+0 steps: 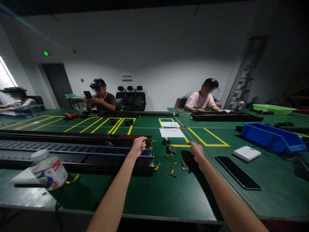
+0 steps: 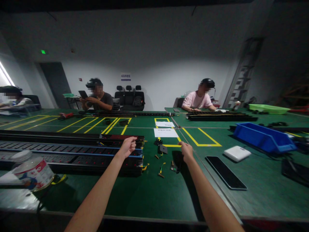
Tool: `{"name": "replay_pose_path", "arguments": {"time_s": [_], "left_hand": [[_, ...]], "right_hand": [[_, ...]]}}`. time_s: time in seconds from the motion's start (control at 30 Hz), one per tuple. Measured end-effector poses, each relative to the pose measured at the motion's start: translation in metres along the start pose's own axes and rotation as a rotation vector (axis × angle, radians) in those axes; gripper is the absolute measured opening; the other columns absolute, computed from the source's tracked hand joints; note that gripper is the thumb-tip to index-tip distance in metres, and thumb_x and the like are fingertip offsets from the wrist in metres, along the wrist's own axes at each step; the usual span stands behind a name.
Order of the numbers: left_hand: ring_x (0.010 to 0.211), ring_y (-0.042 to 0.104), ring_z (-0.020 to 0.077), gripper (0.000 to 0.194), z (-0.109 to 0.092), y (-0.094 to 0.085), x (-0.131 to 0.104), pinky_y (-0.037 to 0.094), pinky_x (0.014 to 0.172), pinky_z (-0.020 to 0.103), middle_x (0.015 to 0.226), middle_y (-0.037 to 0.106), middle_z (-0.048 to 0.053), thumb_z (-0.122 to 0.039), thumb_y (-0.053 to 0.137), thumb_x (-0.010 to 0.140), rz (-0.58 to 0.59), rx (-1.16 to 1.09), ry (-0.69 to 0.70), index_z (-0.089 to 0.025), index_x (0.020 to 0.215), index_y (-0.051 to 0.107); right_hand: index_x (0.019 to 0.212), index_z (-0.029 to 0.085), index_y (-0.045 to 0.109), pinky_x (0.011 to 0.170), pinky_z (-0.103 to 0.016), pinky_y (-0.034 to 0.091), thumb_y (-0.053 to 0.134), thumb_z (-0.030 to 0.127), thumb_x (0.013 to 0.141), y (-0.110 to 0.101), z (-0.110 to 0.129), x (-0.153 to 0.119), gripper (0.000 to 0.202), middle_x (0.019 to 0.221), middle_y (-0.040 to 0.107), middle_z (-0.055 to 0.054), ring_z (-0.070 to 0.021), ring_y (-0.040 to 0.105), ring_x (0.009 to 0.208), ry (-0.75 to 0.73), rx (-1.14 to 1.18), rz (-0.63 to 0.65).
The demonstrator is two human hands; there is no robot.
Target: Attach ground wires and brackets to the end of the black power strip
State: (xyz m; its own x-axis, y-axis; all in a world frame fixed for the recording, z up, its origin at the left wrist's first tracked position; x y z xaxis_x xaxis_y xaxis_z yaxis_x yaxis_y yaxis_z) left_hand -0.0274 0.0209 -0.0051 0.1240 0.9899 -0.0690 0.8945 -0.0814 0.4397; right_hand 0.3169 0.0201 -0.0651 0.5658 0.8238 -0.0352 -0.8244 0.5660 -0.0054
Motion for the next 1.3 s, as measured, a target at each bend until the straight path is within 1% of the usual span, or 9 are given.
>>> {"name": "replay_pose_path", "arguments": {"time_s": [0.17, 0.37, 0.63, 0.87, 1.1, 1.3], "left_hand": [[0.035, 0.02, 0.0008, 0.034, -0.0003, 0.0007, -0.0002, 0.008, 0.036, 0.015, 0.047, 0.023, -0.015, -0.023, 0.076, 0.067, -0.014, 0.0, 0.011, -0.02, 0.068, 0.043], [0.035, 0.02, 0.0009, 0.032, -0.0006, 0.0007, -0.0006, 0.009, 0.036, 0.015, 0.046, 0.022, -0.015, -0.023, 0.076, 0.067, -0.022, 0.002, 0.008, -0.02, 0.069, 0.044], [0.035, 0.02, 0.0012, 0.032, -0.0013, 0.0016, -0.0021, 0.009, 0.036, 0.015, 0.046, 0.022, -0.015, -0.022, 0.075, 0.068, -0.018, 0.003, 0.011, -0.02, 0.068, 0.043], [0.035, 0.02, 0.0013, 0.034, -0.0018, 0.0014, -0.0022, 0.009, 0.036, 0.015, 0.046, 0.022, -0.015, -0.022, 0.075, 0.068, -0.018, 0.004, 0.007, -0.02, 0.067, 0.041], [0.035, 0.018, 0.0007, 0.037, -0.0015, 0.0022, -0.0014, 0.007, 0.036, 0.015, 0.046, 0.021, -0.015, -0.022, 0.075, 0.068, -0.025, 0.009, 0.007, -0.021, 0.065, 0.038], [0.035, 0.019, 0.001, 0.035, -0.0011, 0.0015, -0.0015, 0.008, 0.036, 0.015, 0.047, 0.021, -0.015, -0.023, 0.075, 0.069, -0.016, 0.014, 0.014, -0.02, 0.066, 0.04]], "right_hand": [[0.074, 0.013, 0.066, 0.035, -0.02, 0.016, 0.063, 0.031, 0.066, 0.0007, 0.003, -0.0029, 0.019, 0.045, 0.029, 0.011, -0.0064, 0.023, 0.038, 0.023, 0.011, -0.007], [0.073, 0.014, 0.065, 0.036, -0.02, 0.017, 0.063, 0.031, 0.068, 0.0005, 0.0032, -0.003, 0.018, 0.046, 0.029, 0.01, -0.0069, 0.023, 0.039, 0.031, 0.014, -0.009], [0.075, 0.013, 0.065, 0.037, -0.02, 0.017, 0.063, 0.031, 0.067, 0.0002, 0.0055, -0.0048, 0.019, 0.047, 0.031, 0.01, -0.0071, 0.024, 0.041, 0.04, 0.002, 0.0], [0.074, 0.013, 0.065, 0.036, -0.019, 0.015, 0.063, 0.029, 0.066, 0.0007, 0.0038, -0.0032, 0.018, 0.046, 0.031, 0.011, -0.0064, 0.023, 0.039, 0.044, 0.028, 0.004], [0.072, 0.014, 0.064, 0.035, -0.019, 0.015, 0.062, 0.029, 0.068, 0.0011, 0.0027, -0.0016, 0.016, 0.046, 0.029, 0.011, -0.006, 0.023, 0.038, 0.043, 0.032, 0.004], [0.073, 0.014, 0.065, 0.035, -0.02, 0.018, 0.063, 0.029, 0.069, 0.001, 0.0024, -0.0012, 0.015, 0.046, 0.031, 0.01, -0.0065, 0.024, 0.038, 0.046, -0.004, -0.022]]}}
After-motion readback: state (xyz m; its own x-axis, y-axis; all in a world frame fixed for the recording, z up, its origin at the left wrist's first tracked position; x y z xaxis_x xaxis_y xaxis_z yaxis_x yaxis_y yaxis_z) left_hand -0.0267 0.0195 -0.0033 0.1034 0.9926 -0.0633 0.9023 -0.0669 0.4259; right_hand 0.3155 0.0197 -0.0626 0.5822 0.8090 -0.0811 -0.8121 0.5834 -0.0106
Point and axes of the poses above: each hand's wrist, its own x-axis towards the middle knuckle, its own y-axis out of the palm, z = x × y, the point moved 2 cm from there along x, towards the middle knuckle
